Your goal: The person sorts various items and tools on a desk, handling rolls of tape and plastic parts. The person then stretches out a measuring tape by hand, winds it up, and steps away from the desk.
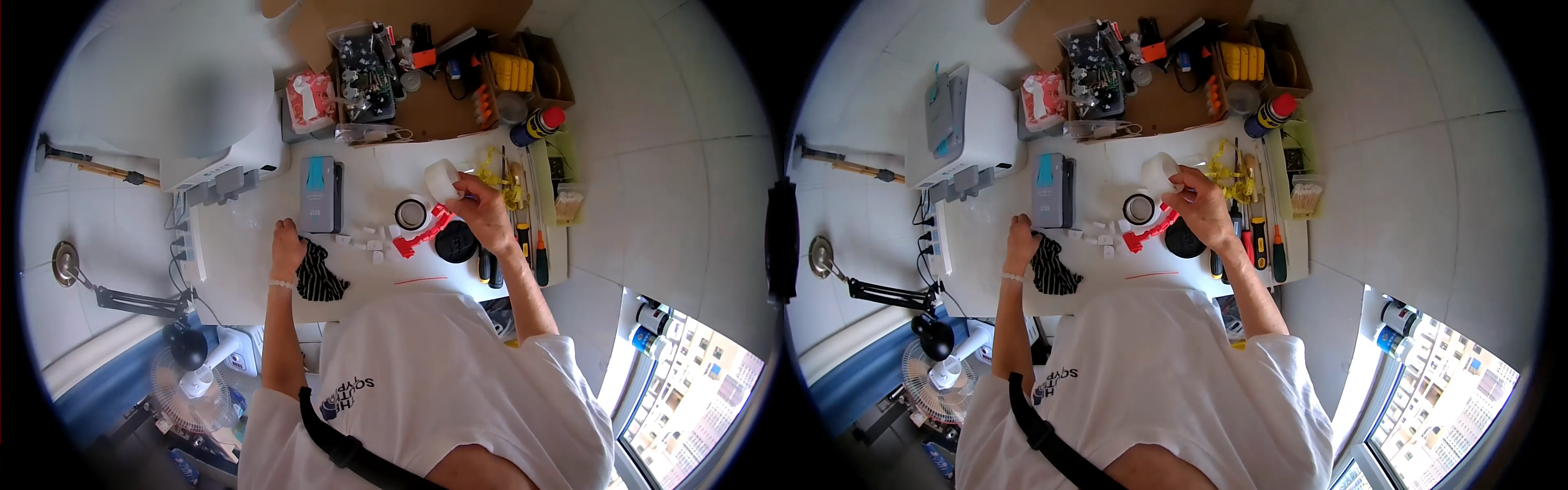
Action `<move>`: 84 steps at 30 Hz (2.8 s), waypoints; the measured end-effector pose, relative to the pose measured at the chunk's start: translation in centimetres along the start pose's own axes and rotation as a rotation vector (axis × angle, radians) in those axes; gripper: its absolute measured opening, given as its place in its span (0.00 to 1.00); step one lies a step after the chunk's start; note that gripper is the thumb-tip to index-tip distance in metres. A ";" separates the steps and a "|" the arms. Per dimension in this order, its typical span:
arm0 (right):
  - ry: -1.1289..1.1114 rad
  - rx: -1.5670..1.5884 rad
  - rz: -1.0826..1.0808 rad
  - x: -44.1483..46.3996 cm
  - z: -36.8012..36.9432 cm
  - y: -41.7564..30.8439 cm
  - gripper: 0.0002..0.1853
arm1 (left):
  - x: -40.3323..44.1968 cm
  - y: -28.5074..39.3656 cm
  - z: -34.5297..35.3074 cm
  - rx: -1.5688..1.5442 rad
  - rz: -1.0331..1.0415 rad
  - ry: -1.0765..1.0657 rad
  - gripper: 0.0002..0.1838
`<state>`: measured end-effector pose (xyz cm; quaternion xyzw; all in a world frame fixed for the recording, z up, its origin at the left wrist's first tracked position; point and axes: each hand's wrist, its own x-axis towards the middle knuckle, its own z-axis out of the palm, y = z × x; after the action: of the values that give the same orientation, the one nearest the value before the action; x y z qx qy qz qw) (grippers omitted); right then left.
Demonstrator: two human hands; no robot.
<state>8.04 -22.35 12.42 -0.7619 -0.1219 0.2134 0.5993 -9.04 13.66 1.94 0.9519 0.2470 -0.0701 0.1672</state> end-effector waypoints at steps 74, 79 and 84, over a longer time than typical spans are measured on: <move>0.233 -1.321 0.107 17.7 3.2 3.7 0.06 | 6.1 -4.1 2.0 -0.217 0.150 -0.261 0.07; 0.251 -1.306 0.123 17.8 2.0 4.1 0.05 | 6.2 -3.5 1.5 -0.193 0.139 -0.304 0.07; 0.217 -1.291 0.129 17.9 1.9 3.7 0.07 | 6.2 -4.4 2.2 -0.161 0.162 -0.285 0.07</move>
<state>22.64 -13.70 5.23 -0.9913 -0.1184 0.0549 0.0166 -5.98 19.25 -2.71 0.9326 0.1480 -0.1706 0.2814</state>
